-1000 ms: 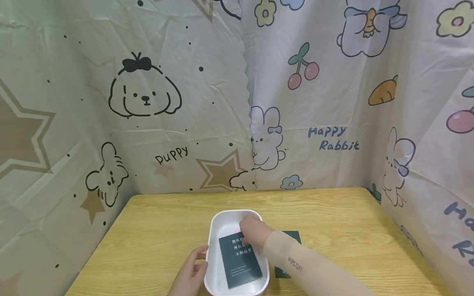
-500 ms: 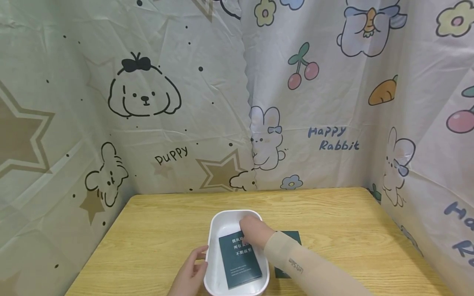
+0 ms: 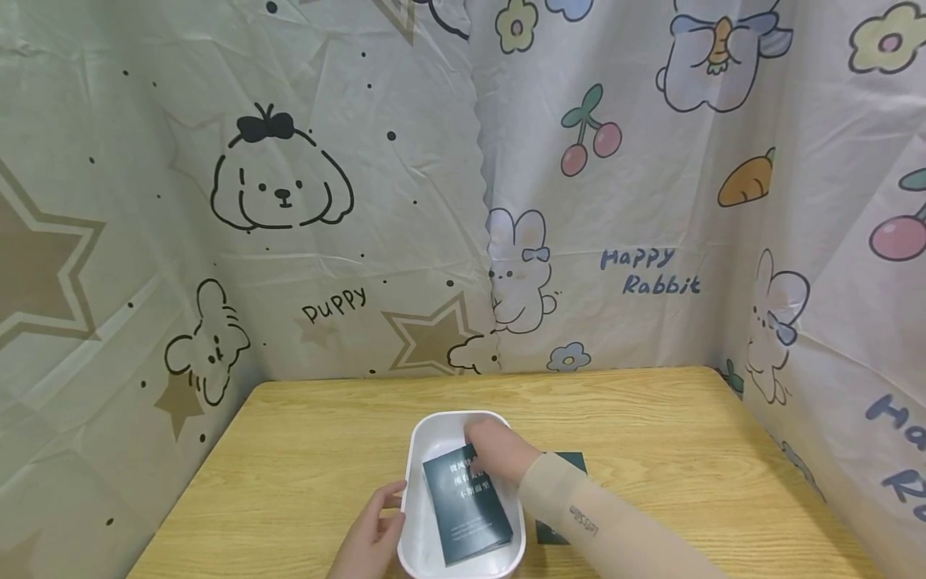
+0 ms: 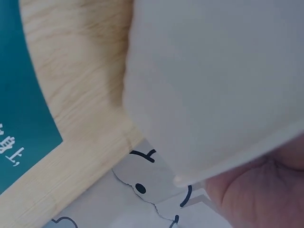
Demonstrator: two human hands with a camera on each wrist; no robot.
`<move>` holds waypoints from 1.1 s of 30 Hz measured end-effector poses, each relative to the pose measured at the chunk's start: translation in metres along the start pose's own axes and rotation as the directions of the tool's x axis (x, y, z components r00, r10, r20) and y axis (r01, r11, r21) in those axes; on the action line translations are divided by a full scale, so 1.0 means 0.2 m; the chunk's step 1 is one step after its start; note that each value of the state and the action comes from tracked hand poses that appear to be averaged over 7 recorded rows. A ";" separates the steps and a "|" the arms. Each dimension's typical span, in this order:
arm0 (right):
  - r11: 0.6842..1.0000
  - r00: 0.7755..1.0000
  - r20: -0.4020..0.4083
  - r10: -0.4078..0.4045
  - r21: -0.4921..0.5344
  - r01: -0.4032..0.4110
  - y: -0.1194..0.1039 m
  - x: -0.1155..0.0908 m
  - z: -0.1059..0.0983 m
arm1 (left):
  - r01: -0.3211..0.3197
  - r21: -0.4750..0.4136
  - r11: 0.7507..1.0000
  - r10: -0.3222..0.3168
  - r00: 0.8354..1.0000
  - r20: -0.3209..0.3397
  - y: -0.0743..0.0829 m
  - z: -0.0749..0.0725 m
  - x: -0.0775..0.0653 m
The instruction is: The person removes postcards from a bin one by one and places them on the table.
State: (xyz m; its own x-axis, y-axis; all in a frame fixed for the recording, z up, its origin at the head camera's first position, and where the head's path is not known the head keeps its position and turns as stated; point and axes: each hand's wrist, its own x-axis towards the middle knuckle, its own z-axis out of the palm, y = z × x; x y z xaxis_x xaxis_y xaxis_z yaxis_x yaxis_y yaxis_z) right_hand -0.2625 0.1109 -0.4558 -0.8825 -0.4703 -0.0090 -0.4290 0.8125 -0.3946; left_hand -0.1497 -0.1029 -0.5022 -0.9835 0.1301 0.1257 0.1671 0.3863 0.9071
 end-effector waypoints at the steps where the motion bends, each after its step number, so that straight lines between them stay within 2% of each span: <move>1: 1.000 1.000 -0.007 -0.005 0.008 0.006 0.00 0.00 0.00 | 0.004 0.003 1.000 -0.004 1.000 0.002 0.00 0.00 0.00; 7: 0.999 0.999 -0.045 -0.030 0.044 0.032 0.00 0.00 -0.04 | 0.037 0.021 0.999 -0.037 0.999 0.011 0.00 0.00 0.00; 16: 0.980 0.998 -0.062 0.007 0.198 0.006 0.01 -0.03 -0.09 | 0.059 0.032 0.998 -0.059 0.998 -0.003 0.02 0.00 0.00; 22: 0.966 0.995 -0.092 -0.029 0.252 0.051 0.03 -0.05 -0.12 | 0.096 0.033 0.995 -0.096 0.995 0.004 0.03 0.00 0.01; 26: 0.944 0.994 -0.104 -0.031 0.324 0.064 0.05 -0.08 -0.15 | 0.086 0.038 0.996 -0.086 0.996 -0.002 0.03 0.00 0.00; 33: 0.888 0.988 -0.140 0.066 0.459 0.005 0.10 -0.14 -0.25 | 0.040 0.036 0.999 -0.039 0.999 -0.007 0.02 0.00 0.00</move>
State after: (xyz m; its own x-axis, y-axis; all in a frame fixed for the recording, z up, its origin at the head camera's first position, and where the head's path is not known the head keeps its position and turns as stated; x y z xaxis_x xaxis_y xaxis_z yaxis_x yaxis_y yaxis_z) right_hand -0.2569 0.1582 -0.4175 -0.9273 -0.3623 0.0937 -0.2974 0.5614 -0.7723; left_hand -0.1486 -0.1012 -0.4986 -0.9898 0.1079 0.0929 0.1304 0.4242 0.8962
